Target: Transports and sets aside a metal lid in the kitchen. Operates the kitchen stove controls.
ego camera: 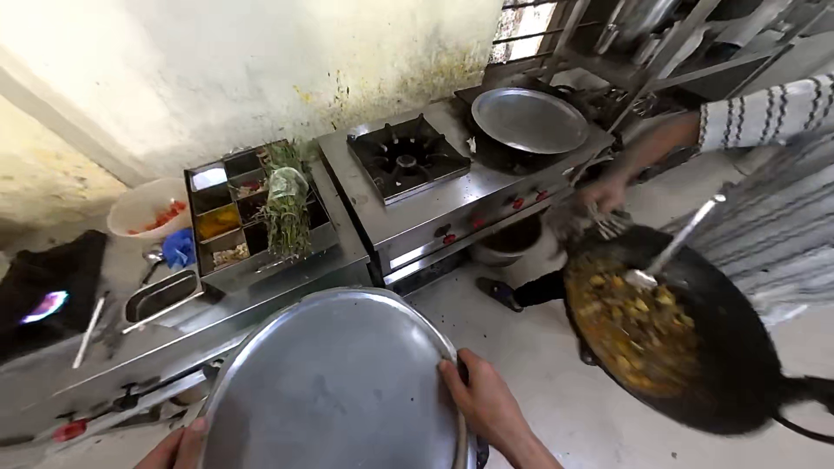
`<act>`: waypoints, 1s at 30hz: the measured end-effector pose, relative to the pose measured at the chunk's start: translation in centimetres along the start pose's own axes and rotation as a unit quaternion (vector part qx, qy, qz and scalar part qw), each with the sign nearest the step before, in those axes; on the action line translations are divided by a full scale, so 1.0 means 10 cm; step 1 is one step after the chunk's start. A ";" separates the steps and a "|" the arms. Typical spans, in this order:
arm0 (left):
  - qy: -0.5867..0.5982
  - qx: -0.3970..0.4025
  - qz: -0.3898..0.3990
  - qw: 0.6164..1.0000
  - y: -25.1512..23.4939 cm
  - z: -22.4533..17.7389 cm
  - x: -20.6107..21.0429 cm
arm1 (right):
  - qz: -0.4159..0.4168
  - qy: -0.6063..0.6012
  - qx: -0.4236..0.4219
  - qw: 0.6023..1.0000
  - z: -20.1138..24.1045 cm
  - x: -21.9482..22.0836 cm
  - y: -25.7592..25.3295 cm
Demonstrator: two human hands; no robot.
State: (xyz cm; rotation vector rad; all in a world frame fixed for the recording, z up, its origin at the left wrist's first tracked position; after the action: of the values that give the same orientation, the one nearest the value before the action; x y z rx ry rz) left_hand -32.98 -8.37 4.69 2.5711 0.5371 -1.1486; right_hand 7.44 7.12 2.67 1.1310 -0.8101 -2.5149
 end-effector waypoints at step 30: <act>0.062 0.004 -0.013 0.998 -5.21 -3.17 1.76 | -0.133 0.118 -0.116 0.977 2.75 -3.65 -5.08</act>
State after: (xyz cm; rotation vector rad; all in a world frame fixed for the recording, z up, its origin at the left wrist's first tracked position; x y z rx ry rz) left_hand -24.29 54.47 6.90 2.6627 0.5975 -1.0044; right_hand 10.22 75.03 9.62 1.4995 -0.3102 -2.5275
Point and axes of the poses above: each hand's wrist, its own y-axis away from the middle knuckle, its own x-axis out of the palm, z = x × y, the point moved 4 cm from there along -y, towards the middle knuckle, and after that the axes turned 14 degrees about x, right-handed, at the moved point
